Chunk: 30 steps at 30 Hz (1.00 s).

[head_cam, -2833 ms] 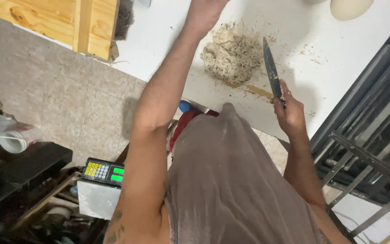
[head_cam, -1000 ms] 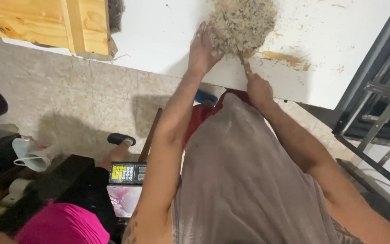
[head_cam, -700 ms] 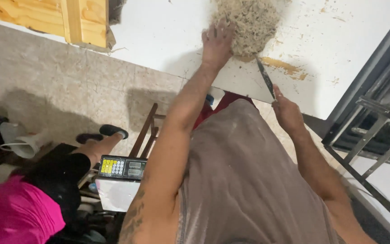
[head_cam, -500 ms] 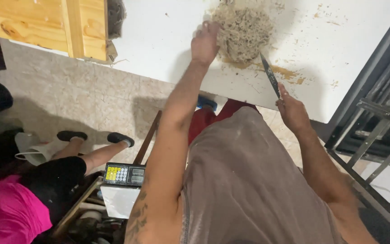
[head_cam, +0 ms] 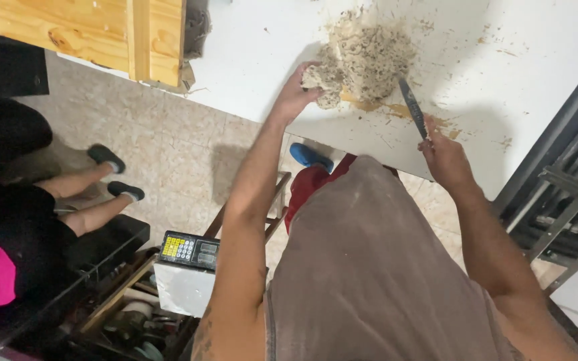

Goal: The person kneads a large mass of dough on a white countertop, then uses a knife to cut off portions. Each portion is placed on a digital scale to check weight, adjusted as needed, and set aside. The process repeats multiple times throughout the clip.

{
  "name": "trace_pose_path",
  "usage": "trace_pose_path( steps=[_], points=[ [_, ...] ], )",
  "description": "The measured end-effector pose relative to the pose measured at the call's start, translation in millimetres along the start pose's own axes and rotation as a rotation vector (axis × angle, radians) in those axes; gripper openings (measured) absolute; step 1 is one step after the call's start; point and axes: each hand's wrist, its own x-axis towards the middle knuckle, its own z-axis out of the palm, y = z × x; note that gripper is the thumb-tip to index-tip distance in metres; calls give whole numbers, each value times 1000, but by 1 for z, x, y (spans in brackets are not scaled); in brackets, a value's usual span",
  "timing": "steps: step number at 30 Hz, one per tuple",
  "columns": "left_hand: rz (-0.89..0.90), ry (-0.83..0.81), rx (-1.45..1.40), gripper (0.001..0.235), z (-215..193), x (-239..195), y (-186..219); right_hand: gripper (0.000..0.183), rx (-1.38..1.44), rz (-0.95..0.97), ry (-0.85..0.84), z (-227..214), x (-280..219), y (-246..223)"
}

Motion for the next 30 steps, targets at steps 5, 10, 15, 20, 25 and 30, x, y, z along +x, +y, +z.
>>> trace_pose_path(
  steps=[5,10,15,20,25,30],
  points=[
    [191,-34,977,101,13,43,22,67,-81,-177,52,4,12,10],
    [-73,-31,1064,95,32,73,59,67,-40,-63,39,-16,-17,-18],
    [-109,84,1115,94,59,67,44,63,49,72,-16,-6,-31,4],
    [-160,-199,1032,74,57,86,-48,64,-24,14,-10,14,-29,30],
    [-72,-106,9,84,49,-67,12,65,-50,-48,-3,10,-5,18],
    [102,157,-824,68,-1,-101,-51,62,-147,-230,103,2,12,4]
  ],
)
